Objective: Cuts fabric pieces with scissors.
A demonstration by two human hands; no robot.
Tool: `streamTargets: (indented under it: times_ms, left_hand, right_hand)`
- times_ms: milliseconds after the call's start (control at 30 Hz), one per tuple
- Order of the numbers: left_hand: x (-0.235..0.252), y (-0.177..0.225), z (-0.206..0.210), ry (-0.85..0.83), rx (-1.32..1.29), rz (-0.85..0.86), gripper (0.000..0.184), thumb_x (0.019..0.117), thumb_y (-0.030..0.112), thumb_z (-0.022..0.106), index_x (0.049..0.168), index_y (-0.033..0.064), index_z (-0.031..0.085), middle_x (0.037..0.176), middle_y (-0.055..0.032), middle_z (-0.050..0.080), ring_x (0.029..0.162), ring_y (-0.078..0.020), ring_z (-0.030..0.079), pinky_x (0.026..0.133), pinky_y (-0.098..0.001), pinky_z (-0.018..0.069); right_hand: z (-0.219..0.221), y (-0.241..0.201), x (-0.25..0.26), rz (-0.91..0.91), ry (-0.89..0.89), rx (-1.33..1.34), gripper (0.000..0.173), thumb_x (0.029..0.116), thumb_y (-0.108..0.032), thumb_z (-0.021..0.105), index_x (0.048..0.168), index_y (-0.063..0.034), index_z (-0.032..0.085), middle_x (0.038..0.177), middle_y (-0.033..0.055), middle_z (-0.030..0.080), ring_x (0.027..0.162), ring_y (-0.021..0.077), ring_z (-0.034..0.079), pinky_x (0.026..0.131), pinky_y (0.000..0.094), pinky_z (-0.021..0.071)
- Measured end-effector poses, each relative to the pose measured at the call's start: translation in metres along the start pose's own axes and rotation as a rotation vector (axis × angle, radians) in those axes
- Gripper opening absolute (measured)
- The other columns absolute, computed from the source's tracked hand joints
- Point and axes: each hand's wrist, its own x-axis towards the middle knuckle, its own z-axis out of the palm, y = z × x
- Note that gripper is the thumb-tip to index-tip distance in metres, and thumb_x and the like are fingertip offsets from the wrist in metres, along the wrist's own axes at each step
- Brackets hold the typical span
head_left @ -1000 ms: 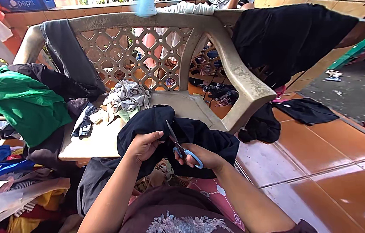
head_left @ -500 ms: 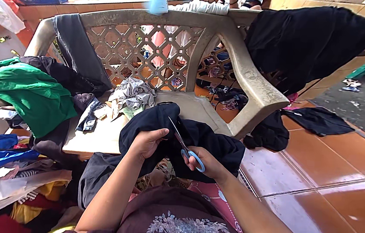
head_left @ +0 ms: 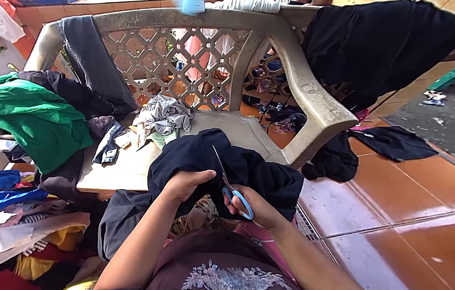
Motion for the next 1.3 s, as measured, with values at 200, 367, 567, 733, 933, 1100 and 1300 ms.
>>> streamTargets:
  times_ms: [200, 367, 567, 733, 933, 1100, 1300]
  left_hand:
    - [-0.002, 0.001, 0.0, 0.015, 0.055, -0.006, 0.026, 0.0818, -0.011, 0.072, 0.104, 0.0022, 0.066, 0.095, -0.0024, 0.074, 0.094, -0.0113, 0.071, 0.091, -0.0324, 0.0585]
    - [-0.001, 0.0, -0.002, 0.034, 0.054, -0.004, 0.027, 0.0815, -0.012, 0.072, 0.104, 0.0016, 0.066, 0.095, -0.003, 0.074, 0.095, -0.0119, 0.071, 0.091, -0.0328, 0.0585]
    - [-0.002, 0.002, -0.01, -0.024, 0.101, -0.049, 0.025, 0.0823, -0.011, 0.071, 0.102, 0.0037, 0.067, 0.093, -0.0009, 0.074, 0.093, -0.0105, 0.071, 0.091, -0.0317, 0.0586]
    - [-0.011, 0.01, -0.004, -0.106, 0.311, -0.199, 0.016, 0.0877, -0.005, 0.07, 0.097, 0.0081, 0.068, 0.088, 0.0054, 0.074, 0.088, -0.0035, 0.07, 0.087, -0.0254, 0.0576]
    - [-0.013, 0.014, -0.004, -0.088, 0.351, -0.205, 0.015, 0.088, -0.003, 0.071, 0.098, 0.0078, 0.068, 0.088, 0.0054, 0.073, 0.089, -0.0033, 0.069, 0.087, -0.0251, 0.0575]
    - [-0.014, 0.015, -0.011, -0.1, 0.353, -0.18, 0.019, 0.0845, -0.006, 0.072, 0.097, 0.0082, 0.068, 0.089, 0.0058, 0.074, 0.089, -0.003, 0.07, 0.087, -0.0249, 0.058]
    - [-0.017, 0.022, -0.013, -0.203, 0.633, -0.269, 0.015, 0.0843, 0.004, 0.076, 0.096, 0.0104, 0.069, 0.088, 0.0092, 0.071, 0.088, 0.0011, 0.067, 0.085, -0.0228, 0.0557]
  right_hand:
    - [0.01, 0.007, -0.002, -0.058, 0.059, 0.042, 0.042, 0.084, -0.059, 0.075, 0.085, -0.0189, 0.061, 0.067, -0.0142, 0.059, 0.055, -0.006, 0.051, 0.052, 0.0106, 0.0409]
    - [0.019, 0.011, -0.005, -0.112, 0.121, 0.05, 0.028, 0.0921, -0.044, 0.071, 0.081, -0.0201, 0.062, 0.064, -0.0155, 0.058, 0.054, -0.0063, 0.051, 0.052, 0.011, 0.0418]
    - [0.018, 0.006, -0.008, -0.014, 0.112, 0.176, 0.022, 0.0898, -0.032, 0.075, 0.077, -0.0172, 0.064, 0.063, -0.0111, 0.062, 0.052, -0.0042, 0.054, 0.05, 0.0112, 0.0441]
    - [0.016, -0.004, -0.005, 0.043, 0.071, 0.072, 0.032, 0.0882, -0.046, 0.073, 0.085, -0.0168, 0.06, 0.066, -0.0135, 0.059, 0.054, -0.0054, 0.052, 0.052, 0.0108, 0.042]
    - [0.022, 0.004, -0.005, -0.03, 0.155, 0.021, 0.026, 0.0922, -0.041, 0.069, 0.082, -0.018, 0.06, 0.063, -0.0147, 0.056, 0.053, -0.0054, 0.05, 0.051, 0.0118, 0.0411]
    - [0.016, 0.003, -0.007, -0.003, 0.155, -0.018, 0.021, 0.0921, -0.033, 0.069, 0.079, -0.0187, 0.06, 0.059, -0.0151, 0.055, 0.051, -0.0055, 0.05, 0.05, 0.0119, 0.0415]
    - [0.013, -0.006, -0.007, 0.101, 0.113, -0.039, 0.023, 0.0893, -0.036, 0.07, 0.083, -0.0163, 0.059, 0.064, -0.0138, 0.058, 0.054, -0.0046, 0.053, 0.053, 0.0129, 0.0439]
